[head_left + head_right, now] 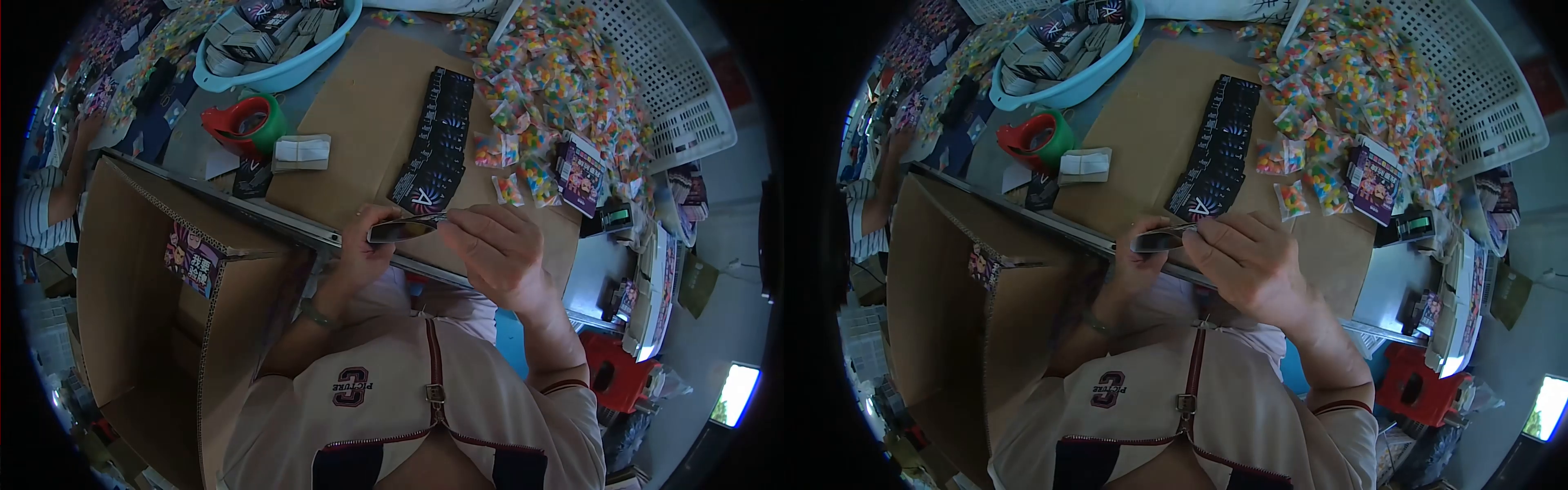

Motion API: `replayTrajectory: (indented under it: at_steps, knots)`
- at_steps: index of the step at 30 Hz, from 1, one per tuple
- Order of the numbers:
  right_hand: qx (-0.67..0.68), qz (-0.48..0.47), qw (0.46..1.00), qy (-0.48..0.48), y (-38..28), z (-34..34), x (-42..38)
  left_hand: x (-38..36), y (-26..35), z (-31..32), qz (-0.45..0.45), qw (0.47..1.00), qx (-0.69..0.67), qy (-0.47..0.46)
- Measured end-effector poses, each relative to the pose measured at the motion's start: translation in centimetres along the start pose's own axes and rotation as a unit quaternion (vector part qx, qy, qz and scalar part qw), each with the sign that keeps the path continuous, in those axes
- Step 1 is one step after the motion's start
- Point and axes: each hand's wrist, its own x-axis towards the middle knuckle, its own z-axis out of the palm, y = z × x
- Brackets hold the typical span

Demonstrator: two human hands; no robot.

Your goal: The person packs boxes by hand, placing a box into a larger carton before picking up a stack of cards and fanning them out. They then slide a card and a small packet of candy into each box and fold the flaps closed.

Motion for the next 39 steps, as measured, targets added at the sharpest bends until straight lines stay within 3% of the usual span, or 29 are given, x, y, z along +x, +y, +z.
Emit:
replayTrajectory:
  at_steps: [2,4,8,10,15,18,20,23,27,29,34,38,39]
  knots:
    - [-0.014,-0.005,1.0,-0.018,-0.2,0.3,-0.3,0.2,0.2,0.1,0.031,0.999,0.016,-0.004]
    - [-0.013,0.031,0.995,-0.097,-0.6,1.1,-0.6,0.2,0.2,0.1,0.026,1.0,0.012,-0.009]
    - [0.038,0.071,0.992,-0.093,-0.5,2.4,-1.2,0.2,0.0,0.3,0.008,1.0,-0.005,-0.016]
    - [0.024,0.083,0.994,0.071,0.2,2.9,-1.3,0.1,-0.3,0.4,-0.005,1.0,-0.015,-0.011]
    - [-0.041,0.075,0.993,0.081,1.5,5.5,-4.5,0.3,0.5,0.6,-0.028,1.0,0.013,-0.005]
    - [-0.032,0.074,0.99,0.114,1.7,6.8,-5.4,0.4,0.2,1.2,-0.074,0.993,-0.084,0.034]
    - [-0.011,0.091,0.986,0.138,1.8,7.3,-5.6,0.0,0.2,1.8,0.011,0.987,-0.116,0.107]
    - [0.013,0.081,0.99,0.115,2.1,7.5,-5.4,-0.8,0.5,1.7,0.035,0.992,-0.019,0.117]
    - [0.016,0.084,0.992,0.089,1.9,7.6,-4.4,-1.1,0.0,2.3,0.081,0.984,0.012,0.162]
    - [0.018,0.099,0.992,0.075,1.8,7.6,-4.0,-0.9,0.0,2.3,0.161,0.972,0.076,0.155]
    - [0.017,0.155,0.988,-0.014,1.5,6.7,-1.5,0.0,-1.5,1.7,0.192,0.961,0.041,0.193]
    - [0.011,0.148,0.989,-0.008,2.1,7.2,-1.3,-0.3,-3.0,-0.2,0.2,0.952,0.126,0.194]
    - [0.071,0.172,0.981,0.045,2.4,8.7,-2.4,-0.1,-2.6,-0.5,0.202,0.952,0.126,0.194]
